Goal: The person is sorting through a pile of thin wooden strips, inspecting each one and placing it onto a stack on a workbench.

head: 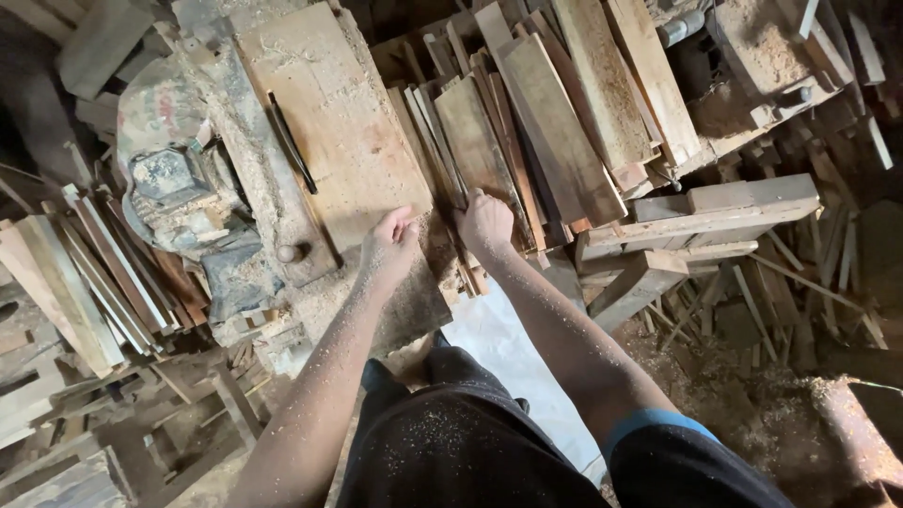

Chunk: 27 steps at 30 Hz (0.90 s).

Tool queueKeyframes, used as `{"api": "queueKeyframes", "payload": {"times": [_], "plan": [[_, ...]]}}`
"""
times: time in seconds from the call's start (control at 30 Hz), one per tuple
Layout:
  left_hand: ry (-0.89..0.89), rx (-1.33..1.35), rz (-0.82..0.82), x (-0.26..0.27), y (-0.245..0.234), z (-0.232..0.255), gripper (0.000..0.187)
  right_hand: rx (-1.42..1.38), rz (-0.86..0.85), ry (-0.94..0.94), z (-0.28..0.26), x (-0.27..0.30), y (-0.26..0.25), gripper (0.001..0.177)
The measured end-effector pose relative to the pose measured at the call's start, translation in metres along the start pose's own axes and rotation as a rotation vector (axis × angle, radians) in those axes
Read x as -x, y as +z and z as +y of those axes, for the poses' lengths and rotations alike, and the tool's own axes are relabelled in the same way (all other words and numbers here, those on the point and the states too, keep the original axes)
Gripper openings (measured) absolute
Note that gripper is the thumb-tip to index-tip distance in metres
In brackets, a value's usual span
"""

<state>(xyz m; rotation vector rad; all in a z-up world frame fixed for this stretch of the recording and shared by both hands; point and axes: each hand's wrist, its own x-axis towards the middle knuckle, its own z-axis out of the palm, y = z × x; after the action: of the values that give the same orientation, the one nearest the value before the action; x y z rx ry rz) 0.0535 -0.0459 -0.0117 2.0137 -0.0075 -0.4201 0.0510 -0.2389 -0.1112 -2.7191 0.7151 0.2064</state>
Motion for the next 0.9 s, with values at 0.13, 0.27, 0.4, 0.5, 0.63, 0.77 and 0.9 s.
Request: {"api": "queueKeyframes", "payload": {"times": [0.13, 0.27, 0.4, 0.5, 0.63, 0.77, 0.9], "plan": [[0.019, -0.046, 0.012, 0.0, 0.001, -0.002, 0.037, 0.165, -0.118, 0.01, -0.011, 0.001, -0.001, 0.023], [0.053, -0.098, 0.01, 0.0, -0.003, -0.004, 0.036, 0.108, -0.09, 0.05, -0.027, 0.019, -0.028, 0.025], [0.046, -0.1, 0.001, -0.002, 0.003, -0.008, 0.037, 0.144, -0.076, 0.047, -0.025, 0.012, -0.015, 0.022], [0.094, -0.089, -0.004, -0.004, 0.005, -0.014, 0.036, 0.141, -0.066, 0.064, -0.031, 0.015, -0.019, 0.025], [0.126, -0.082, -0.009, -0.012, 0.004, -0.023, 0.037, 0.111, -0.064, 0.035, -0.013, -0.003, 0.013, 0.019], [0.109, -0.084, -0.067, -0.02, 0.001, -0.032, 0.039, -0.006, -0.014, 0.061, 0.004, -0.026, 0.037, 0.014], [0.107, -0.064, -0.094, -0.036, 0.003, -0.041, 0.045, -0.1, -0.037, 0.15, -0.002, -0.027, 0.027, 0.026]]}}
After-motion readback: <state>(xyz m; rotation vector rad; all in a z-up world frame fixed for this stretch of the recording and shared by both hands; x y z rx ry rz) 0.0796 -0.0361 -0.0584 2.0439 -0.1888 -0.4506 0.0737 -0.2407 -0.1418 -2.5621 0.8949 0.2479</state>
